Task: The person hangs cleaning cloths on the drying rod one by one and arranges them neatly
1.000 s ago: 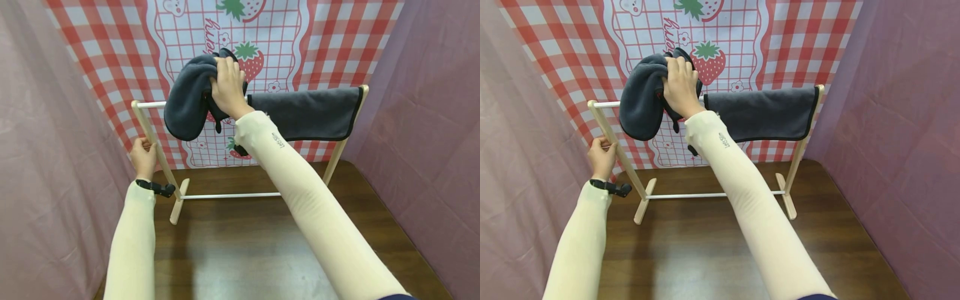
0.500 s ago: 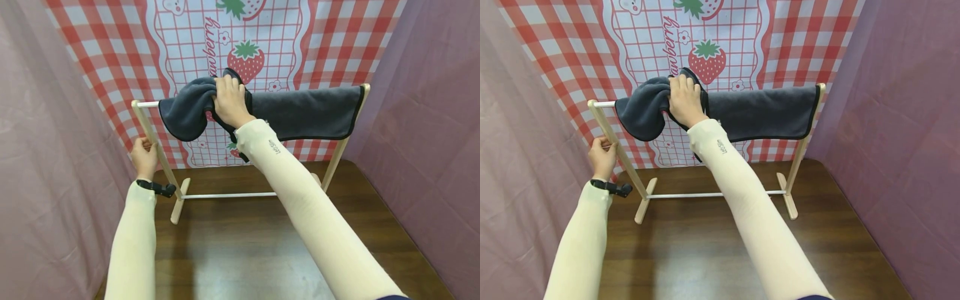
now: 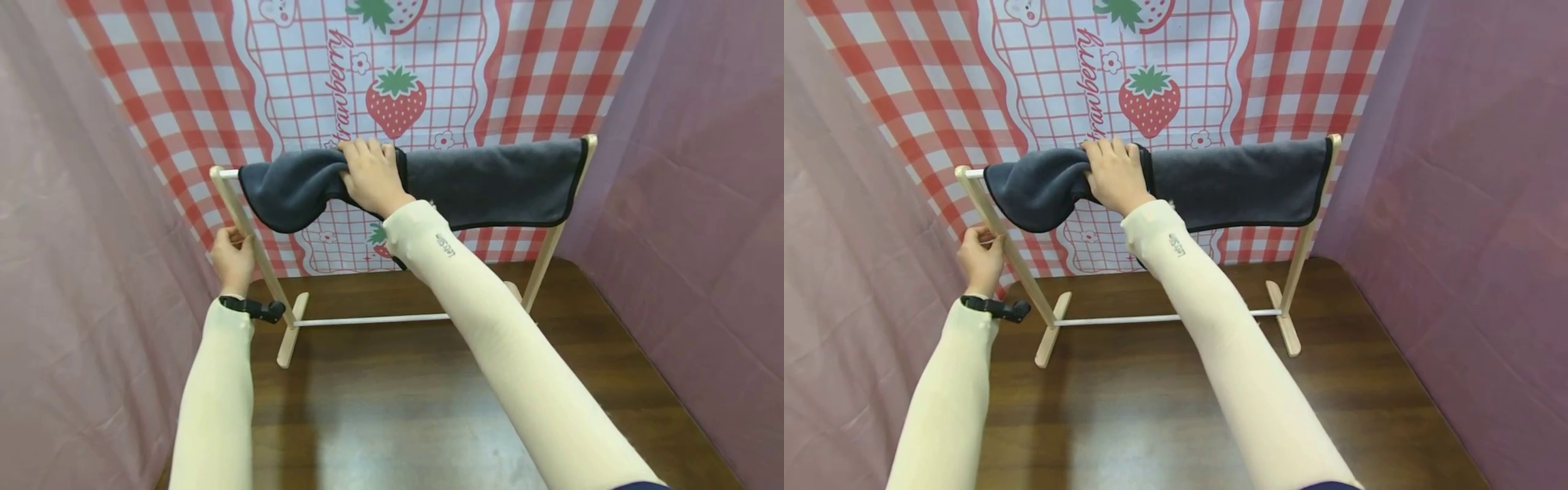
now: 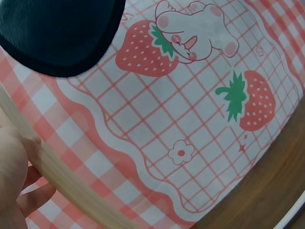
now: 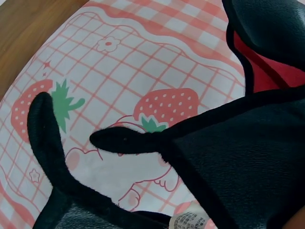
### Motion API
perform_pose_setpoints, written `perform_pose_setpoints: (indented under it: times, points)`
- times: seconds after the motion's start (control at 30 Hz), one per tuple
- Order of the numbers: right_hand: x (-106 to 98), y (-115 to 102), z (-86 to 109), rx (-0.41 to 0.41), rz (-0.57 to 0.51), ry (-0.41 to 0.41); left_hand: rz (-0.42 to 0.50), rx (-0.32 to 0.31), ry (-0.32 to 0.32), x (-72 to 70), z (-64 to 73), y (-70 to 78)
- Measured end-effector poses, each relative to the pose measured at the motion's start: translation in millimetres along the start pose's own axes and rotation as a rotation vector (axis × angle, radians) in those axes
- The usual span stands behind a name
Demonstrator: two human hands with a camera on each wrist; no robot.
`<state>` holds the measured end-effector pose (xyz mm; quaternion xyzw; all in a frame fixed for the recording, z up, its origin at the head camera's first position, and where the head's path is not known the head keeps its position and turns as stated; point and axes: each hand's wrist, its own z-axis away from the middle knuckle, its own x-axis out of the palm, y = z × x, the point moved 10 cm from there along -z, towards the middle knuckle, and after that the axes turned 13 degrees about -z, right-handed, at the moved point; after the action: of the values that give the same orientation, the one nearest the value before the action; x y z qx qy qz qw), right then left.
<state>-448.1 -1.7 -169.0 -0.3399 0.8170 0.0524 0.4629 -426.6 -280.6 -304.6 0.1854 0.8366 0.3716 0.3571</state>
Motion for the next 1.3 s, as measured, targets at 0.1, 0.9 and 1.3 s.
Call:
perform_pose_setpoints:
  times: [0.1,0.9,1.3]
  points:
    - [5.3,1.8,2.1,0.01,0.02,-0.047,0.012,-0.018,0.012,1.1,1.4,-0.5]
    - [12.0,2.2,6.4,-0.009,0.069,-0.067,0.356,-0.025,0.207,-20.0,5.6,32.1]
    - [11.9,-0.6,8.7,0.004,0.084,-0.075,0.408,-0.044,0.037,-13.3,-3.0,54.4]
